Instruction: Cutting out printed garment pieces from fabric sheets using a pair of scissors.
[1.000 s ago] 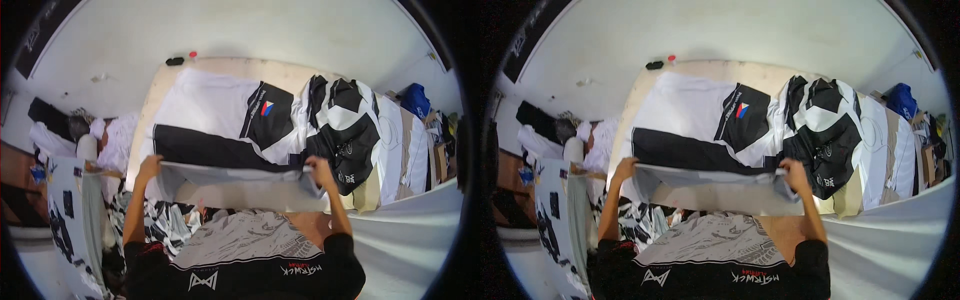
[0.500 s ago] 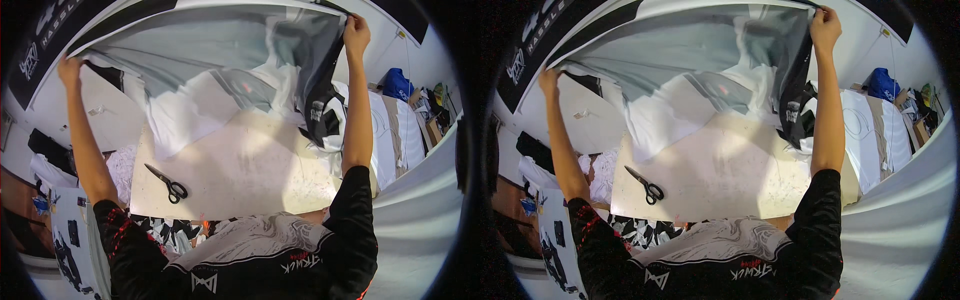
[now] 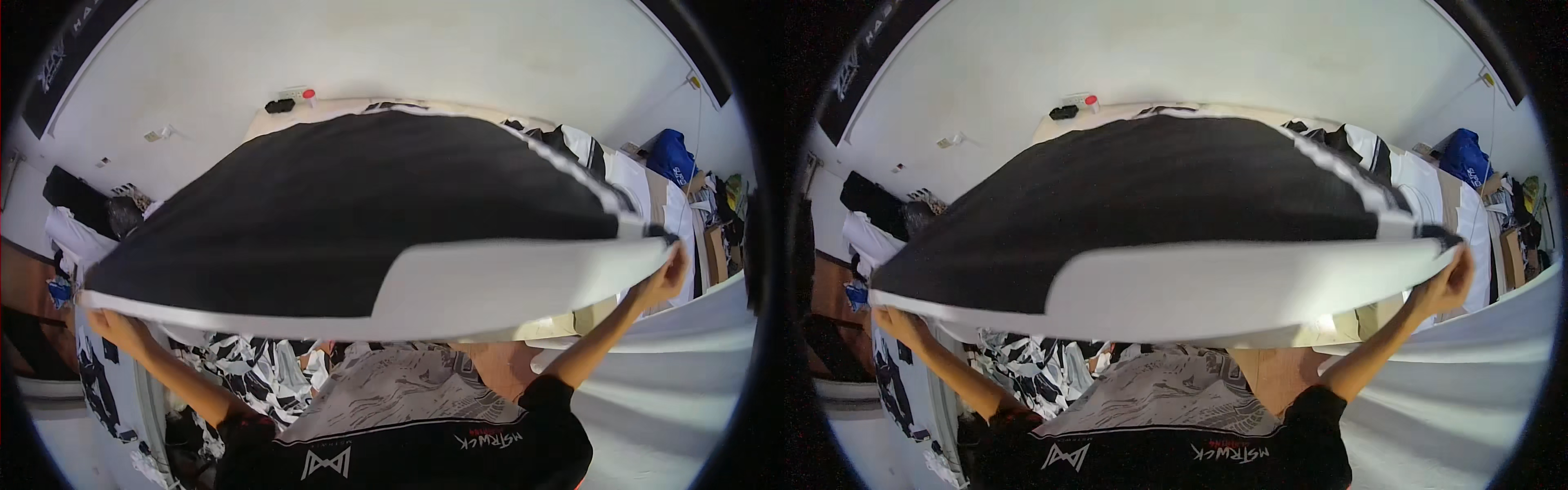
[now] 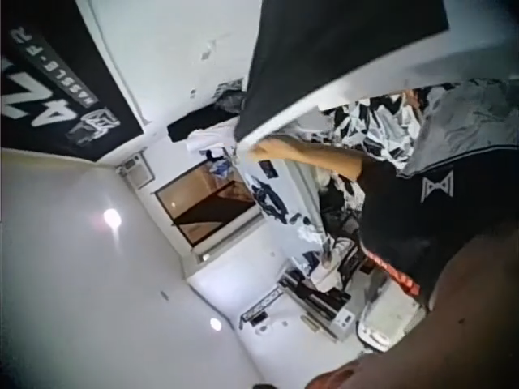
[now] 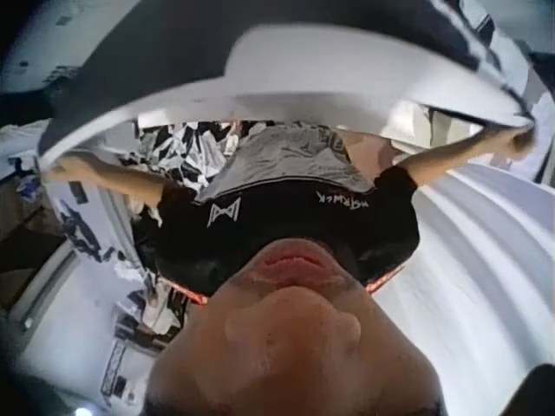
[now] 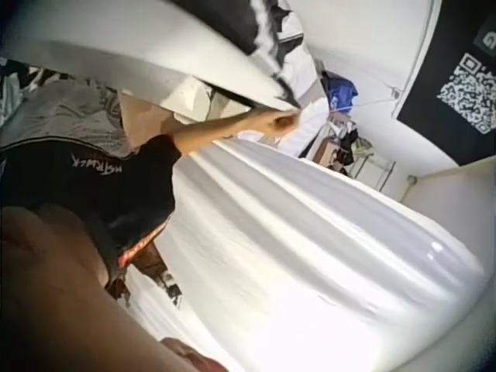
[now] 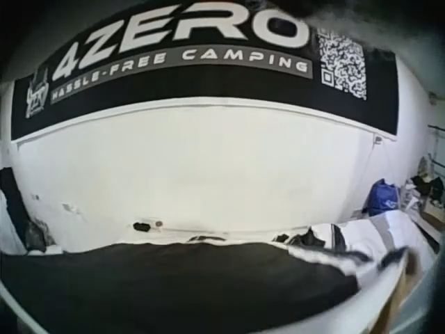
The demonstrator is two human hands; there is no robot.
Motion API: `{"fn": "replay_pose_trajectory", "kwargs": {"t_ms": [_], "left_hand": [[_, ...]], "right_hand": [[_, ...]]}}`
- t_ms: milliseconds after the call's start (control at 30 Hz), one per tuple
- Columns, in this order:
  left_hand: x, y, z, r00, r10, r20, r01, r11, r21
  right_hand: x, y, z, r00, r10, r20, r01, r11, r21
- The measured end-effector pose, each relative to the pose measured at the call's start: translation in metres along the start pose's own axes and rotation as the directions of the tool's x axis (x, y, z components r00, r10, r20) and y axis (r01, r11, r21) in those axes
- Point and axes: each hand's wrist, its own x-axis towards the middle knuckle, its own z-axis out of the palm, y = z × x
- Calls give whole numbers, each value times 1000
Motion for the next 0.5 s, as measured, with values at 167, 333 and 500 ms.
{"fn": "replay_pose_trajectory", "kwargs": {"t_ms": [167,333,500], "left_hand": [[-87,-42,-35,961,-205,188,145,946,289],[-134,-89,9,842,-284,459,75,904,421],[-110,-97,46,849,-300,436,-27,798,602]], "right_hand": [[-69,-12,-40,584,426,691,-308,904,-296],[-112,19,-33,440,510,739,-418,845,-334],[-104,7,14,106,462,880,-381,837,-394]]}}
